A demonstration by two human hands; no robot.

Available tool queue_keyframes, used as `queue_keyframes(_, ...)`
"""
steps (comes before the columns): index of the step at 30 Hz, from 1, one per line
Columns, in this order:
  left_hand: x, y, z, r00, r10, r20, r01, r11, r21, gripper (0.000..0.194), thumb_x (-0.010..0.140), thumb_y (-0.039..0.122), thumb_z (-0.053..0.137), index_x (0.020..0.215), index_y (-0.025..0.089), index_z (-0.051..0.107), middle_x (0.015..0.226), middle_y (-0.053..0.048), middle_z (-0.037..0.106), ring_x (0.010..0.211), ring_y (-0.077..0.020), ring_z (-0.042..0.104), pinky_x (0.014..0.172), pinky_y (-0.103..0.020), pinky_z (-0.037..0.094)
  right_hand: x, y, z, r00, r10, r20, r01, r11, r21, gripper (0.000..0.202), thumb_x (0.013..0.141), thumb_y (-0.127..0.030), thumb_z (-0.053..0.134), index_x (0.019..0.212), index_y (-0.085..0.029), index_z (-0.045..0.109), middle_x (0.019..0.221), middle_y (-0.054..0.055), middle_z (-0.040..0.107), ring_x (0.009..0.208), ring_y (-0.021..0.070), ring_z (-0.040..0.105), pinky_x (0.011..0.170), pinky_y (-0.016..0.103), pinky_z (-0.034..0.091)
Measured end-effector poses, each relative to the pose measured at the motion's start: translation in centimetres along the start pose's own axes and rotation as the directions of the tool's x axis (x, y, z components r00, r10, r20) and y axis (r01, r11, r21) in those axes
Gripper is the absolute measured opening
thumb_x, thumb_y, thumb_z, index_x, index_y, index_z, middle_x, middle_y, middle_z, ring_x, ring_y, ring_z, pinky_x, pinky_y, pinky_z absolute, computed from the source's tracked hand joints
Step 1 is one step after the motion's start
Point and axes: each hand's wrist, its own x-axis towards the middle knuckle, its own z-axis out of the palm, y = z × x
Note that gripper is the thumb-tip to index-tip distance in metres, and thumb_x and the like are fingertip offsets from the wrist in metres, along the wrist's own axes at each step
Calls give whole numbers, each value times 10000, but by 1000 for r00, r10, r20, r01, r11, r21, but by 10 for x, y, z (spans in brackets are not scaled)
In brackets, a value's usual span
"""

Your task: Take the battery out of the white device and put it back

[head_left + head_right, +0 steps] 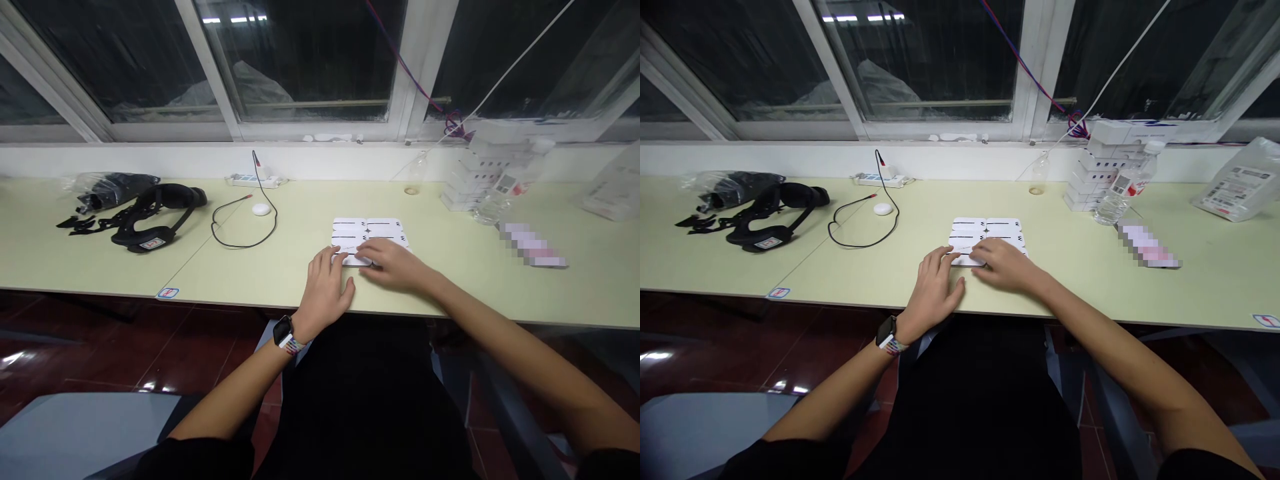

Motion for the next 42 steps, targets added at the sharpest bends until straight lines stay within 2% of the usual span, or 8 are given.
queue_keyframes(5,-2,-7,-8,999,35,30,-35,999,2,443,1012,201,630,1450,191,565,1532,-176,604,1490,-401,507,1225,-609,434,-16,-41,6,993,-121,17,120,992,25,201,1031,-249,661,1214,-194,722,1189,159,772,1068,309,740,910,485,642)
queue_keyframes(11,0,-4,-23,990,126,68,-109,973,-205,193,1135,262,525,1304,229,614,1210,-92,731,1113,-289,669,1006,-470,540,-29,-52,7,984,-119,-131,133,985,108,314,1066,-188,569,1351,-237,692,1058,84,820,888,238,774,787,381,645)
queue_keyframes(15,2,-5,-22,1000,8,22,-1,966,-258,238,1176,322,484,1387,238,557,1295,-111,664,1221,-290,639,1085,-461,523,-24,-53,10,989,-24,-147,52,980,194,356,1126,-210,517,1457,-251,641,1254,93,824,980,230,801,861,391,655)
queue_keyframes(20,3,-11,-20,997,-37,69,56,952,-301,270,1156,217,421,1388,242,556,1354,-113,598,1335,-277,589,1190,-456,480,-18,-52,12,990,-5,-139,16,997,75,291,1142,-244,504,1339,-222,717,1119,129,793,1013,288,742,878,480,642)
queue_keyframes(27,4,-15,-19,980,-111,165,146,966,-213,282,1058,104,386,1190,245,591,1199,-77,642,1221,-286,588,1130,-509,457,-22,-51,6,992,-122,-31,125,986,108,268,1074,-161,555,1235,-231,758,1270,152,738,1149,305,698,933,514,645)
queue_keyframes(31,6,-20,-29,955,-14,296,109,945,-308,268,1065,201,481,1298,278,590,1309,-66,666,1295,-296,589,1174,-511,457,-24,-51,2,988,-152,-18,154,979,133,285,1032,-179,621,1269,-237,769,1264,134,776,1188,312,709,1007,550,638)
queue_keyframes(34,7,-24,-36,938,15,346,119,924,-363,517,905,161,651,1397,287,553,1431,-76,637,1388,-315,577,1203,-502,483,-21,-48,-3,977,-213,8,211,973,95,280,1024,-194,642,1266,-200,782,1275,157,788,1194,317,729,1025,548,639)
queue_keyframes(42,8,-27,-32,945,14,327,113,923,-369,659,789,119,705,1411,271,551,1445,-100,646,1401,-340,614,1213,-545,510,1,-53,-25,894,-328,306,374,922,-103,157,1035,-148,639,1042,-166,796,1173,148,801,1022,285,750,816,427,624)
